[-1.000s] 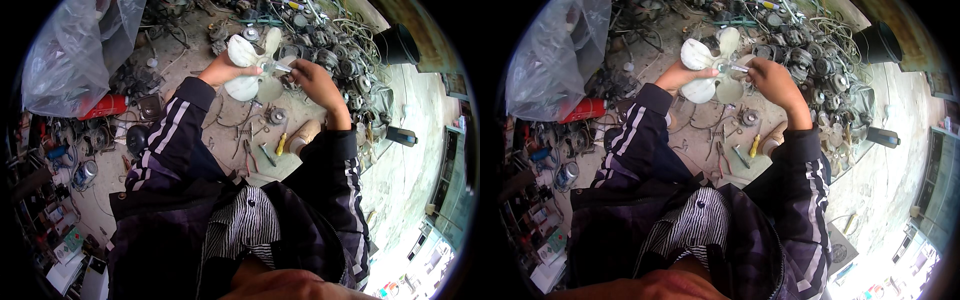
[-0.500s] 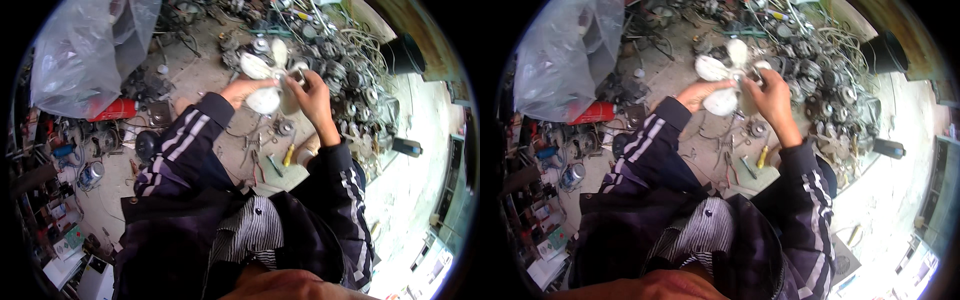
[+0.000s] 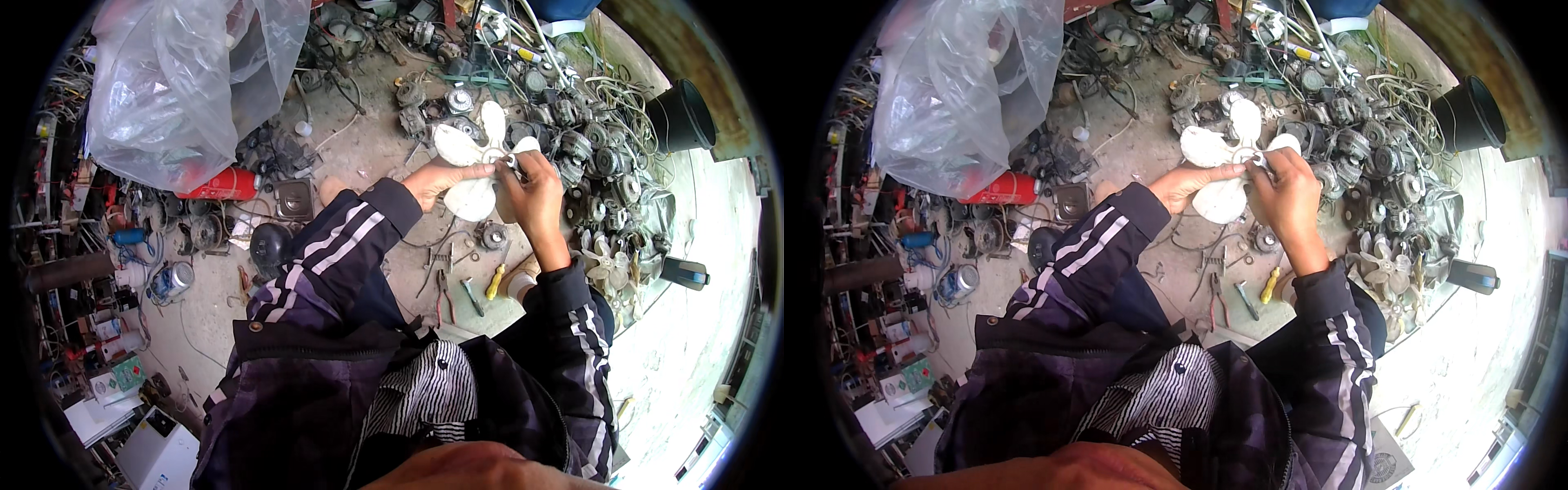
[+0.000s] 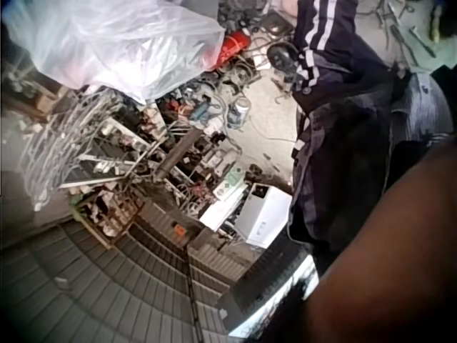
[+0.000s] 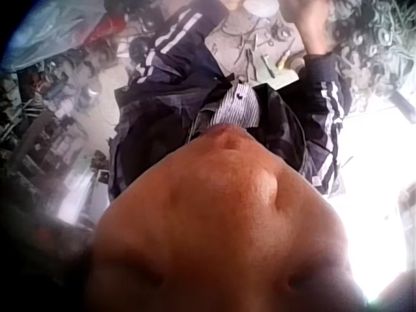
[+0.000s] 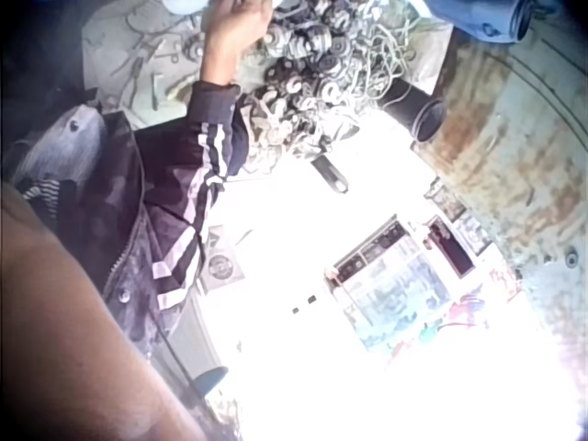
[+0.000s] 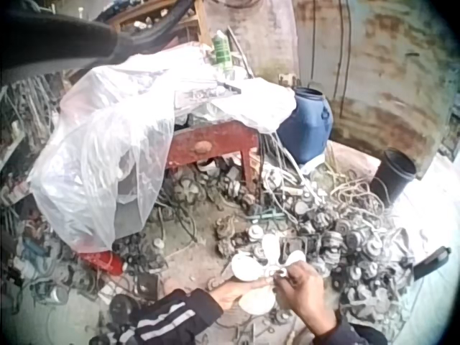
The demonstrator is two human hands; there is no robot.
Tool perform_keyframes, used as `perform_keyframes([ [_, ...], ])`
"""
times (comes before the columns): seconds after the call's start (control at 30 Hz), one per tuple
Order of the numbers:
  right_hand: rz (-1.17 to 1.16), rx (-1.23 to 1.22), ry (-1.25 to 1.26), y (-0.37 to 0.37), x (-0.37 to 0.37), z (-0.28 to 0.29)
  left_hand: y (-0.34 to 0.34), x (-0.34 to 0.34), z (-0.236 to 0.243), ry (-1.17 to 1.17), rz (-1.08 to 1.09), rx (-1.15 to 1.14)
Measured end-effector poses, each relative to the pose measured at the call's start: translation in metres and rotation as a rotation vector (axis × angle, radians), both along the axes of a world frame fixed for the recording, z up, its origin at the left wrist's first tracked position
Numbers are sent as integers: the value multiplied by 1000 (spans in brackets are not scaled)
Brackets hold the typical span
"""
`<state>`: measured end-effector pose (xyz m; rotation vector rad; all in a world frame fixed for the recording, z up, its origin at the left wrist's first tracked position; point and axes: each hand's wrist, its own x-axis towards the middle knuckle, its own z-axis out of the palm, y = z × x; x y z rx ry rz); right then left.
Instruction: The person sits on the floor in a cluttered workshop and uses pliers to manipulate the central hub of a white plastic fan blade. They repeatedly pick up the fan blade, apply the pliers to the center, and place it back down among other disassembled parts. The person also handles a small motor and a light bulb socket during the process.
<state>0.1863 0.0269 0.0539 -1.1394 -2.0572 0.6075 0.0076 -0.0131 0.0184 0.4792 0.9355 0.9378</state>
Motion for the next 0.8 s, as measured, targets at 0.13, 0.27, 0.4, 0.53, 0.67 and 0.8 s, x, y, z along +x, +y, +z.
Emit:
perform_keyframes([
  [0.13, 40, 27, -29, 0, 2, 5, 2, 1, 2, -4, 4, -3],
  [0.27, 96, 93, -40, 3, 3, 0, 2, 1, 3, -23, 12, -9],
  [0.4, 28, 47, -72, 2, 1, 2, 2, 0, 0, -58, 0, -21],
  [0.53, -34, 6, -157, 1, 4, 3, 1, 2, 10, -22, -9, -9],
  [0.67, 13, 34, -135, 2, 4, 3, 1, 2, 5, -36, -14, -11],
  [0.8, 49, 40, -141, 2, 4, 5, 2, 1, -2, -29, -3, -16],
])
